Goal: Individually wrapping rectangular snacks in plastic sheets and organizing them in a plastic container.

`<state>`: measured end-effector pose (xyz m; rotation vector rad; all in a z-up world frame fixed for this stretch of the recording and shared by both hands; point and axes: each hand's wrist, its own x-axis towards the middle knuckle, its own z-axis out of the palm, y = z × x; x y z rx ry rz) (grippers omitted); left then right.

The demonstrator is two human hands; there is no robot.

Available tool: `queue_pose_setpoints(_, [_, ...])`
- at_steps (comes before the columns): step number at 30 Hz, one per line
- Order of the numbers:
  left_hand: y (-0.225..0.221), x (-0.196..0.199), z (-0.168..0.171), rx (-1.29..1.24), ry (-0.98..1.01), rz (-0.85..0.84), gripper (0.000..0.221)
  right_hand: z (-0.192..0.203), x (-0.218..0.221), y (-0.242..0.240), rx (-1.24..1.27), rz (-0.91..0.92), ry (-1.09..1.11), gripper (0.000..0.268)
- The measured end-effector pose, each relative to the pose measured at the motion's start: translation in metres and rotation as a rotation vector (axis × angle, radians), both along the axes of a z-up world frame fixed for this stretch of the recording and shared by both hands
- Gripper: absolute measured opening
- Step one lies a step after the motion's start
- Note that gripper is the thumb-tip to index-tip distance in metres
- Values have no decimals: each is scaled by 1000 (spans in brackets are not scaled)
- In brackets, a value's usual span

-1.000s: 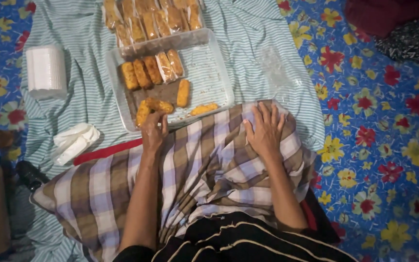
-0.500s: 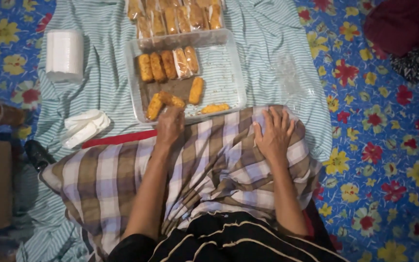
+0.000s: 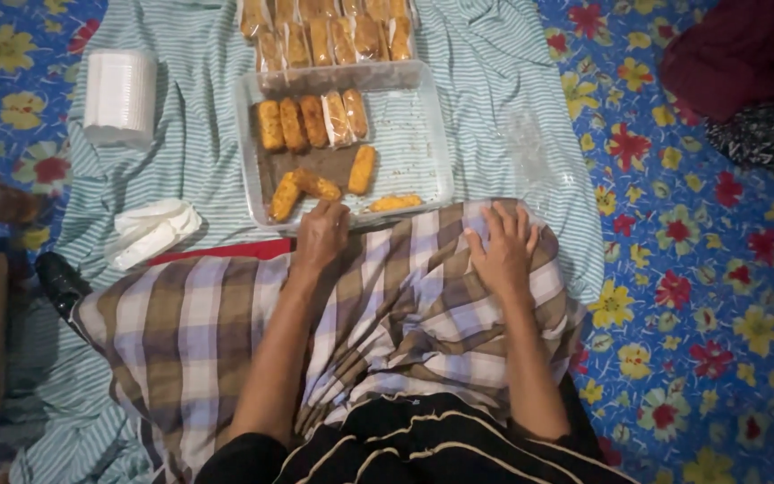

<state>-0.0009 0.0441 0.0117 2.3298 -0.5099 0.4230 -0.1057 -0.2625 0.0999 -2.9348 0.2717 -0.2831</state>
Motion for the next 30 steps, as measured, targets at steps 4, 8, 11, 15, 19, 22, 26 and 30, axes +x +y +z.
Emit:
queue_pose_setpoints(4, [1,-5,12,14,19,13,4,-19,15,-37,88,-34,28,47])
queue_pose_setpoints(8, [2,-1,8,-18,24,-12,4,-6,45,-67,233,-41,-92,36])
queue_pose_setpoints(11, [3,-4,20,9,39,-11,4,-41,67,-113,209,-38,-102,33])
queue_pose_setpoints(15, [6,-3,0,46,78,20,4,-90,94,-169,94,-148,4,31])
queue_pose_setpoints(19, [8,-2,13,32,119,1,6,-107,109,-192,110,-229,131,35])
queue_pose_setpoints(22, [8,-2,15,26,145,6,7,-130,115,-208,87,-309,237,42])
queue_pose_setpoints(26, [9,-2,22,53,162,-7,6,-146,121,-216,76,-317,336,53])
queue_pose_setpoints(30, [8,-4,30,62,196,-7,5,-121,123,-199,115,-337,363,46])
